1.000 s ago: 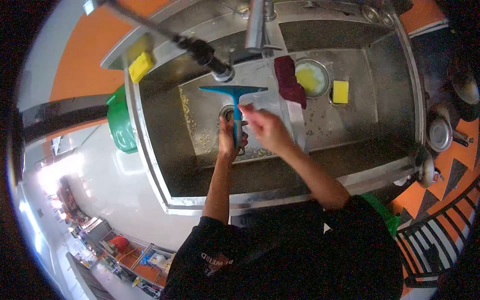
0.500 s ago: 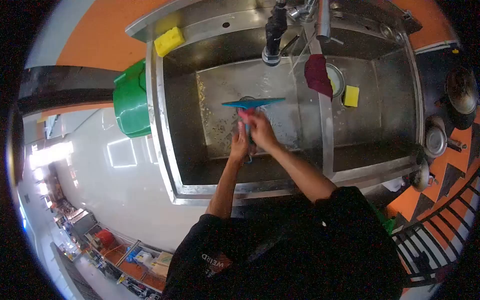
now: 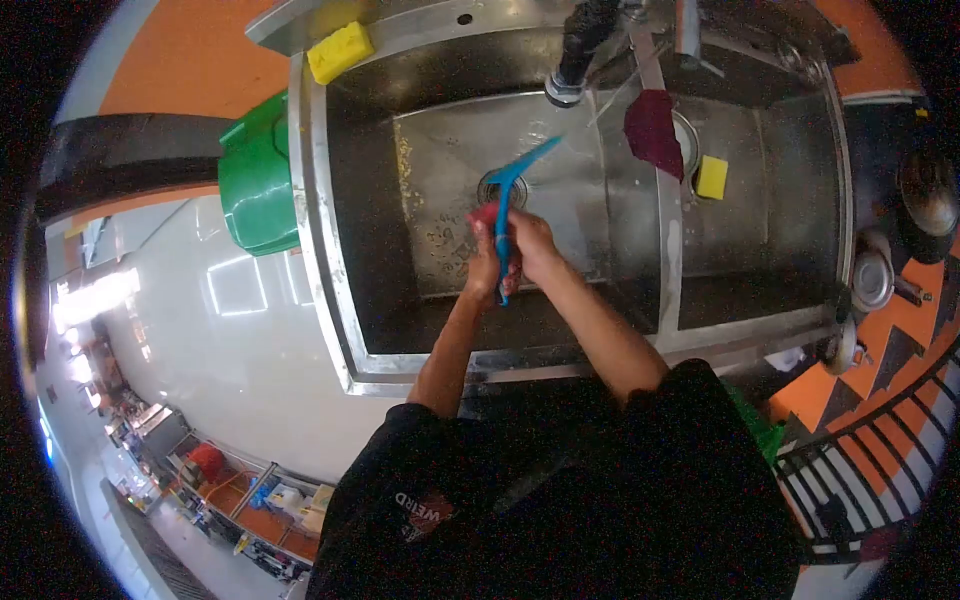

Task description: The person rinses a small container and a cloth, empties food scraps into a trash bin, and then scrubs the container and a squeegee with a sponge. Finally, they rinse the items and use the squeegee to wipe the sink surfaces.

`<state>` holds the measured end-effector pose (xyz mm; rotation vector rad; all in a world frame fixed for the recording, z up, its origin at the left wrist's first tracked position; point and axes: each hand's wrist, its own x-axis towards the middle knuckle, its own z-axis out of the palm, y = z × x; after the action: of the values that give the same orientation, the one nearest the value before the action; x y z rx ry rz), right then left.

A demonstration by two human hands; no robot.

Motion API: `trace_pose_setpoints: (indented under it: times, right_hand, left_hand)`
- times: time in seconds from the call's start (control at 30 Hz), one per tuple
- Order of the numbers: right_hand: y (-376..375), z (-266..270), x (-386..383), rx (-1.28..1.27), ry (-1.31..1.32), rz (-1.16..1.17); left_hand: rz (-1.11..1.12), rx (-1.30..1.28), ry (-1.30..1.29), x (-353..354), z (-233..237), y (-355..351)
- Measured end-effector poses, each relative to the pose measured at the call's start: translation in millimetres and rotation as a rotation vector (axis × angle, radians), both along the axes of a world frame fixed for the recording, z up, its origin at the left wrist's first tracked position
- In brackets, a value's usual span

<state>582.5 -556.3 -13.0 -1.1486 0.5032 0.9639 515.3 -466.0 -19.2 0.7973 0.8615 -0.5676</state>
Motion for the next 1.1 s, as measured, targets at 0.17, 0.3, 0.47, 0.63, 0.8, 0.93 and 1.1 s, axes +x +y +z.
trace_pose_setpoints:
  times: [0.17, 0.3, 0.47, 0.63, 0.8, 0.93, 1.1]
  right_hand:
    - [-2.4, -5.2, 5.2, -0.031, 0.031, -0.249]
    - [-20.1, -5.9, -5.7, -0.121, -0.229, 0.045]
    - [-40.2, -23.8, 5.4, -0.176, -0.328, -0.004]
    - [-89.4, 0.4, 42.3, 0.173, -0.155, -0.233]
    - [-200.5, 73.7, 90.7, 0.239, -0.173, -0.271]
    - [-288.9, 57.4, 151.6, 0.128, -0.288, -0.445]
    - [-336.0, -118.9, 226.7, -0.586, -0.698, 0.004]
  left_hand:
    - [0.042, 0.33, -0.044, 19.0, 5.8, -14.6]
    - [0.112, 0.321, -0.106, 25.8, -14.5, -13.1]
    - [0.077, 0.454, -0.059, 15.2, -47.1, -13.4]
    - [0.061, 0.417, -0.007, -2.1, -49.5, -9.1]
    - [-0.015, 0.631, 0.063, -8.4, -63.9, -14.7]
    - [-0.089, 0.84, 0.025, -10.1, -76.3, -24.8]
    - [-0.093, 0.871, 0.076, 6.9, -46.2, -60.3]
